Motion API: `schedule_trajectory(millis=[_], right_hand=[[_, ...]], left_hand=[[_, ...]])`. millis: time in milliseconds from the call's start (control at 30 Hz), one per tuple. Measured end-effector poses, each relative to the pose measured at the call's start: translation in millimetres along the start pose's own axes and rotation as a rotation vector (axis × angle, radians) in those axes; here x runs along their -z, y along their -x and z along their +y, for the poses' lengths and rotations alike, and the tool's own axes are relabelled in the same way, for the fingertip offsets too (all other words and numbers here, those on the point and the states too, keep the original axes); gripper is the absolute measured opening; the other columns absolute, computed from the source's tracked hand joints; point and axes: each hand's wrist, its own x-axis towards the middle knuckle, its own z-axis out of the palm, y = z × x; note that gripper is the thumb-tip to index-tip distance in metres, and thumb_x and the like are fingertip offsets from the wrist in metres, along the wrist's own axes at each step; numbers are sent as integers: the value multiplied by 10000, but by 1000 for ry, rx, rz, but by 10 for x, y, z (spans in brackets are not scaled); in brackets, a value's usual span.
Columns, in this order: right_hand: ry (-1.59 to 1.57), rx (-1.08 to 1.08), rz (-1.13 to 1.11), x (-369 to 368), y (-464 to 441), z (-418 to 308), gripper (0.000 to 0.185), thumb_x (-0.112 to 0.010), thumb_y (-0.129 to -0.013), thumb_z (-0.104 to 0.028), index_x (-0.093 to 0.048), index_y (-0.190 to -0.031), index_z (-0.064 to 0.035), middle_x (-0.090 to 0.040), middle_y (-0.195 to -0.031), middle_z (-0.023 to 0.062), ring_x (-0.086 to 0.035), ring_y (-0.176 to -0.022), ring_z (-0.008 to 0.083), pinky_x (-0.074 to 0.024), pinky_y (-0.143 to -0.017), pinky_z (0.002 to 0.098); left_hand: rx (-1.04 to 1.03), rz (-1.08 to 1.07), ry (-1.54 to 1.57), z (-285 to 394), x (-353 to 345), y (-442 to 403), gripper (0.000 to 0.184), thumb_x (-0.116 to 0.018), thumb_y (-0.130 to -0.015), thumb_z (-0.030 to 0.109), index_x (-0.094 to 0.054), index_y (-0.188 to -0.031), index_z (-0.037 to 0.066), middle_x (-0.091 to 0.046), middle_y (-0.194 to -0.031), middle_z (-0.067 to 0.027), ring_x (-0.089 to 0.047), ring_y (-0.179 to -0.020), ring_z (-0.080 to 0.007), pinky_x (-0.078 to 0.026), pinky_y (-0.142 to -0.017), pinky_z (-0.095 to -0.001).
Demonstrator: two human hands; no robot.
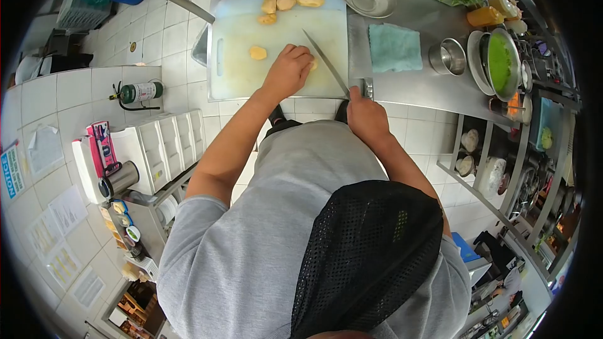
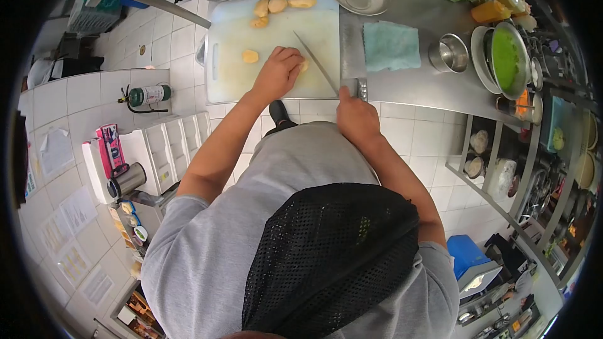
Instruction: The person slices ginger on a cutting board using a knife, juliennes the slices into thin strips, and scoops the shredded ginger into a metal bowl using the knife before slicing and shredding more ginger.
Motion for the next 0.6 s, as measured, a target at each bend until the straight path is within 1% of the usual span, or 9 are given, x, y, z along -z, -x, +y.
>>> schedule_trajectory(millis=[67,133,167,333,433,567,600], right_hand=[[-19,13,17,13,-21,-20,248,-541,-1023,-120,-544,-1232,14,-775,-901,276,-773,-869,482,-599,-813,618],[31,12,-54,16,-48,-57,268,-527,-1019,-106,-545,-1249,31,-781,-913,272,-780,-885,473,-602,-816,614],[27,6,-55,26,-42,-78,268,-527,-1019,-106,-545,-1249,31,-781,-913,272,-780,-885,473,-602,-816,614],[78,-69,-110,122,107,-245,314,-525,-1033,-116,-542,-1298,50,-791,-971,277,-791,-916,465,-618,-834,591],[14,-117,-98,52,287,-367,320,-535,-1034,-118,-546,-1307,48,-790,-981,282,-794,-914,460,-627,-835,578],[5,-243,-135,-270,288,-492,319,-542,-1038,-122,-556,-1307,49,-787,-957,270,-796,-906,452,-631,-831,574],[24,-213,-74,-292,221,-503,310,-543,-1039,-121,-555,-1300,45,-786,-944,260,-796,-900,450,-632,-828,572]], left_hand=[[-1,-23,6,19,31,-14,183,-729,-929,13,-760,-1110,11,-721,-1193,-133,-630,-1111,-376,-550,-989,-460],[-5,-51,13,33,46,-10,181,-729,-926,13,-757,-1105,12,-716,-1187,-131,-627,-1101,-374,-549,-986,-457],[-12,-47,2,49,36,-12,188,-727,-922,9,-752,-1108,15,-710,-1178,-129,-622,-1092,-373,-548,-983,-457],[-63,-73,23,46,73,-5,190,-726,-915,9,-732,-1105,20,-686,-1145,-125,-608,-1064,-371,-542,-973,-458],[-72,-126,44,1,73,-8,171,-733,-916,20,-722,-1087,19,-675,-1133,-130,-603,-1056,-373,-538,-964,-462],[-124,-97,44,-50,53,2,148,-730,-926,35,-718,-1072,18,-666,-1131,-137,-601,-1046,-374,-539,-960,-467],[-129,-84,42,-45,55,-5,147,-727,-930,39,-721,-1075,19,-666,-1134,-137,-603,-1049,-374,-540,-962,-467]])
